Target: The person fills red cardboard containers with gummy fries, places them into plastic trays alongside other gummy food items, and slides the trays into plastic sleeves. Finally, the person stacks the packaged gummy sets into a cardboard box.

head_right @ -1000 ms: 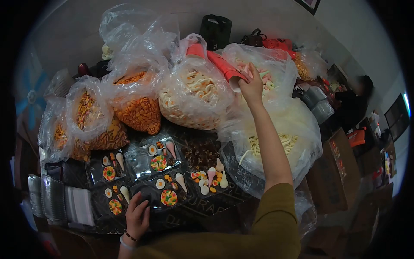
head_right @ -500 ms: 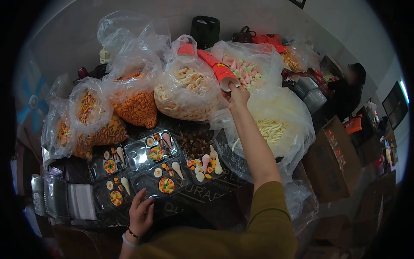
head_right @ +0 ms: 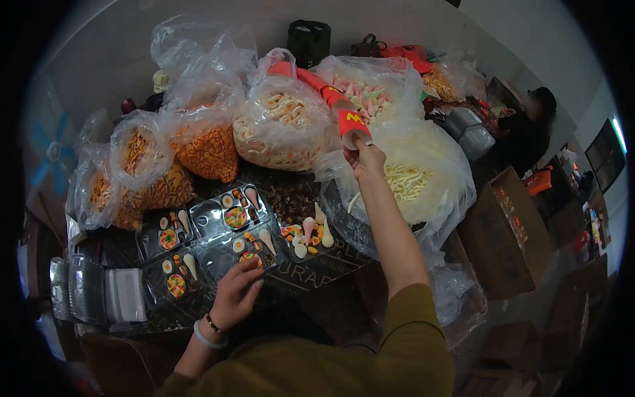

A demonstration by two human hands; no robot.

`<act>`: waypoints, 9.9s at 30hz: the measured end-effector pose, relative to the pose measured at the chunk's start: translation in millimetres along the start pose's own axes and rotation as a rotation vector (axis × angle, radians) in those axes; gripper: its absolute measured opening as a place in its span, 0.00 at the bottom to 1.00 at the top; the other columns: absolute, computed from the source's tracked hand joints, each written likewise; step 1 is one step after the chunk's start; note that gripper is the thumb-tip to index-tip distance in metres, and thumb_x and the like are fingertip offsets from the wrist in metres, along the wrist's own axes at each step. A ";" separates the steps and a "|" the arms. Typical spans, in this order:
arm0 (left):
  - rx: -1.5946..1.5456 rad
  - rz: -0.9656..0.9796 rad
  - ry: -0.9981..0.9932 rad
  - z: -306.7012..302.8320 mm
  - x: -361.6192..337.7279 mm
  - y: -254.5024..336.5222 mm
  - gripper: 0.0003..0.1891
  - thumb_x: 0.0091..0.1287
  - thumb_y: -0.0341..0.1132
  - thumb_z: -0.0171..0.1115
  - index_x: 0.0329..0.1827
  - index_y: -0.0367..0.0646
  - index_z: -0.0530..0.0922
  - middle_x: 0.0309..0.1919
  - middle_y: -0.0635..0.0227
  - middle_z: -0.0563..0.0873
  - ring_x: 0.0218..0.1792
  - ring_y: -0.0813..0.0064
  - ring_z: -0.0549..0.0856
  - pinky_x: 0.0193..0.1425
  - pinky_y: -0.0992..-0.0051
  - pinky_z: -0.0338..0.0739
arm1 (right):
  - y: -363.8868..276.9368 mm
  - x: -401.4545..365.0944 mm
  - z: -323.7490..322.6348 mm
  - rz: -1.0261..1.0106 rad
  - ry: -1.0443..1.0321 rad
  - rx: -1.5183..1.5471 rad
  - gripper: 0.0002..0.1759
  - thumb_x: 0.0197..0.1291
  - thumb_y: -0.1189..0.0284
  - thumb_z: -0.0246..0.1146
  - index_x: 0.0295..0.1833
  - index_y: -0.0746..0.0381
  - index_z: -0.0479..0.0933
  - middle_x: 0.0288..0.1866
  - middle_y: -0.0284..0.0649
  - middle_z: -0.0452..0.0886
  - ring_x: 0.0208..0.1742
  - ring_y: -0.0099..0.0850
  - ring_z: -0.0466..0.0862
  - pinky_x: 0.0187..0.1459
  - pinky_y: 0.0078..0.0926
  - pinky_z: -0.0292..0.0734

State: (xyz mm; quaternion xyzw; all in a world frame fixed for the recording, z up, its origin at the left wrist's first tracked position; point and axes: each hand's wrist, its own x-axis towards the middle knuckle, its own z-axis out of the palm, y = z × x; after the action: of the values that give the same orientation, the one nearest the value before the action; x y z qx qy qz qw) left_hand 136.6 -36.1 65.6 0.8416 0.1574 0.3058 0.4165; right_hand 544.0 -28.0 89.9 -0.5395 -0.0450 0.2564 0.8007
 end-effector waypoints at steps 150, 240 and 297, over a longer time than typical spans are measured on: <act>-1.589 -0.754 -0.196 201.0 202.3 -53.8 0.24 0.54 0.36 0.75 0.48 0.39 0.71 0.41 0.63 0.82 0.38 0.70 0.85 0.41 0.69 0.84 | -18.2 -68.0 -107.4 -0.802 -0.542 -1.279 0.29 0.56 0.60 0.68 0.62 0.58 0.72 0.56 0.44 0.76 0.39 0.33 0.81 0.43 0.30 0.76; 0.859 -0.250 -0.030 -55.4 56.1 -146.8 0.31 0.59 0.50 0.65 0.59 0.37 0.71 0.54 0.59 0.75 0.59 0.56 0.72 0.66 0.42 0.54 | 112.4 -155.4 51.6 -1.225 -0.196 -1.147 0.11 0.51 0.66 0.70 0.35 0.60 0.79 0.39 0.36 0.80 0.45 0.36 0.78 0.54 0.37 0.62; -1.256 -0.837 -0.096 207.0 169.4 -34.6 0.24 0.64 0.27 0.62 0.61 0.45 0.64 0.53 0.64 0.75 0.51 0.64 0.80 0.48 0.58 0.82 | -43.9 -2.0 -154.9 -0.167 0.006 -0.313 0.12 0.52 0.81 0.67 0.43 0.67 0.78 0.37 0.41 0.82 0.35 0.29 0.83 0.34 0.28 0.81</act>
State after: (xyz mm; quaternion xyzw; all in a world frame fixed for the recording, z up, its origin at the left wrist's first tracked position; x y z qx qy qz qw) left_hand 399.2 -52.4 6.5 0.3286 0.2418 0.1173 0.9054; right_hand 612.1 -171.8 65.2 -0.6527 -0.1264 0.1774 0.7256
